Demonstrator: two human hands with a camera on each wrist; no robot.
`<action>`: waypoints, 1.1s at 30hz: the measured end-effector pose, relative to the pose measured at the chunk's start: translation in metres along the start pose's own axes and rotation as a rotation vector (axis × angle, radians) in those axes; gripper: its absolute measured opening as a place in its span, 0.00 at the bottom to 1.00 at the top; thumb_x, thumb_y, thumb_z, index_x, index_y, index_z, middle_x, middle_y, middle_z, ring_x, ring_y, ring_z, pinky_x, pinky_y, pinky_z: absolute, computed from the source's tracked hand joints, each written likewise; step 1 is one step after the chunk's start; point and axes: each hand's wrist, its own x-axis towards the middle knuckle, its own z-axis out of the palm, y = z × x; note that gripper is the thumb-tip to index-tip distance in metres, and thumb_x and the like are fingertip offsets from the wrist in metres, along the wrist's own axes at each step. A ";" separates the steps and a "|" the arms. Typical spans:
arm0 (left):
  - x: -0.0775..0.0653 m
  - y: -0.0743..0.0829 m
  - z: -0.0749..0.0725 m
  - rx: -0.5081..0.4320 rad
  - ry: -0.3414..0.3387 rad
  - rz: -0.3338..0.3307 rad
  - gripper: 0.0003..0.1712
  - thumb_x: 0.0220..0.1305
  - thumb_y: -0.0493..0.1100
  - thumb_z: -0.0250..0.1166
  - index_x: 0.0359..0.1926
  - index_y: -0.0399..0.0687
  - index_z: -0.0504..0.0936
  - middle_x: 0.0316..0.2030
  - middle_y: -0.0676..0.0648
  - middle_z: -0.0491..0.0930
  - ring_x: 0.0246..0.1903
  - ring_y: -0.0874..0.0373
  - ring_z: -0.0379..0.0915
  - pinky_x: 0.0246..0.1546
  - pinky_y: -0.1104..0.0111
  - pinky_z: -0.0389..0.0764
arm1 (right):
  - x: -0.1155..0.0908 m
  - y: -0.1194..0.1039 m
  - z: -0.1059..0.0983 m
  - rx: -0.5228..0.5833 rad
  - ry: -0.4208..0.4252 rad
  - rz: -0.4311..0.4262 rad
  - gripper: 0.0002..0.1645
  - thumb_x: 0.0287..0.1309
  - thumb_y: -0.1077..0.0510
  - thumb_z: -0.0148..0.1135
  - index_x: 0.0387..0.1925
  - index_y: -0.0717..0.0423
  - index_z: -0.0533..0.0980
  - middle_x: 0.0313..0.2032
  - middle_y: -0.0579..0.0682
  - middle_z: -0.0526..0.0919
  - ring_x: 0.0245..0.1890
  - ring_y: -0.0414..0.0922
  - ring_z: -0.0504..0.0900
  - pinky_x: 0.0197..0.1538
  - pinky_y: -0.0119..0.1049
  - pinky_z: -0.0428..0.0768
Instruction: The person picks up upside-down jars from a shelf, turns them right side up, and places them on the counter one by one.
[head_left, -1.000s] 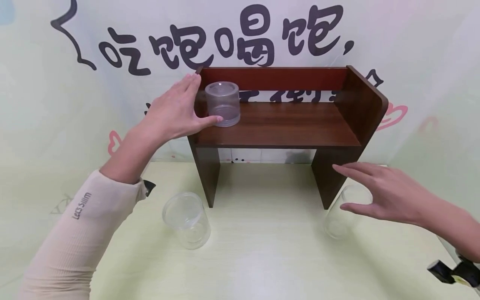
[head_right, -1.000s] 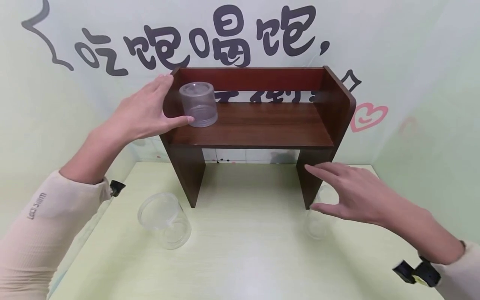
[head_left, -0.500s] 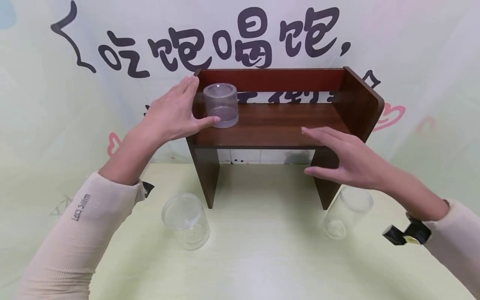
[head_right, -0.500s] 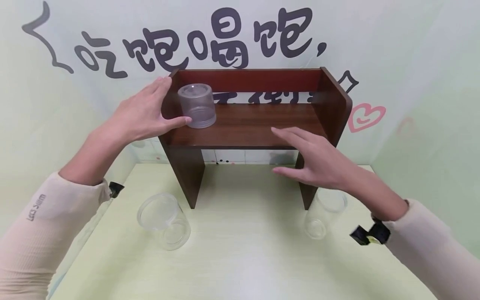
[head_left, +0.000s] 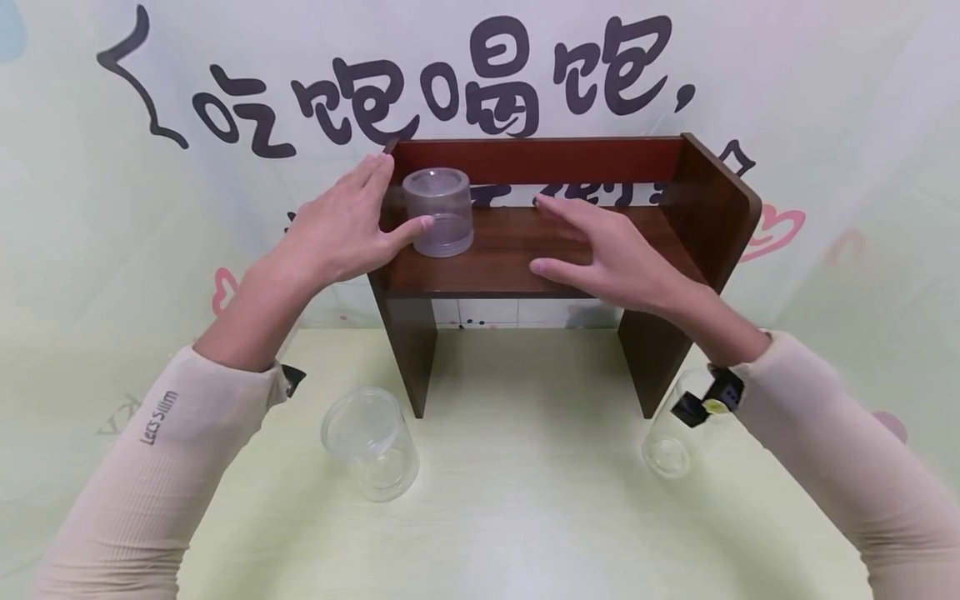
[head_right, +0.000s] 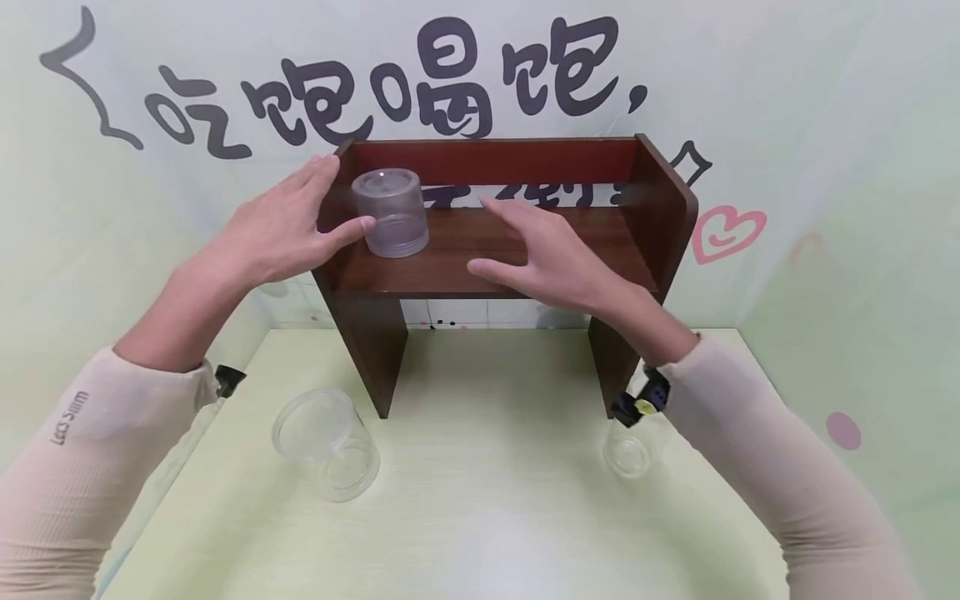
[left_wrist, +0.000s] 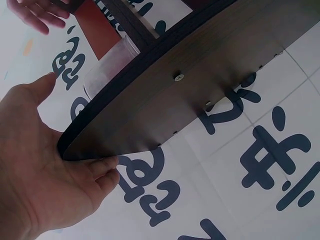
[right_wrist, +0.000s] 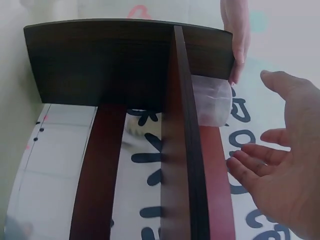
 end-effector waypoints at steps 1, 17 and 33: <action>0.000 0.000 0.000 0.001 -0.004 0.000 0.58 0.75 0.73 0.49 0.86 0.41 0.41 0.85 0.38 0.43 0.83 0.41 0.43 0.75 0.36 0.62 | 0.005 -0.001 0.002 0.023 -0.006 0.022 0.50 0.64 0.46 0.75 0.81 0.53 0.63 0.77 0.53 0.70 0.73 0.53 0.74 0.73 0.52 0.75; 0.001 -0.002 -0.001 0.005 -0.010 0.021 0.47 0.82 0.65 0.39 0.86 0.42 0.38 0.86 0.41 0.39 0.85 0.45 0.34 0.77 0.36 0.57 | 0.071 -0.009 0.044 0.269 0.016 0.223 0.56 0.66 0.42 0.72 0.84 0.53 0.54 0.79 0.54 0.65 0.78 0.49 0.67 0.76 0.42 0.71; 0.002 -0.004 0.000 -0.005 0.000 0.034 0.43 0.84 0.61 0.37 0.86 0.41 0.38 0.85 0.40 0.41 0.85 0.46 0.33 0.79 0.40 0.54 | 0.111 -0.025 0.077 0.358 0.096 0.248 0.57 0.64 0.43 0.73 0.83 0.58 0.54 0.76 0.55 0.70 0.73 0.49 0.73 0.72 0.39 0.76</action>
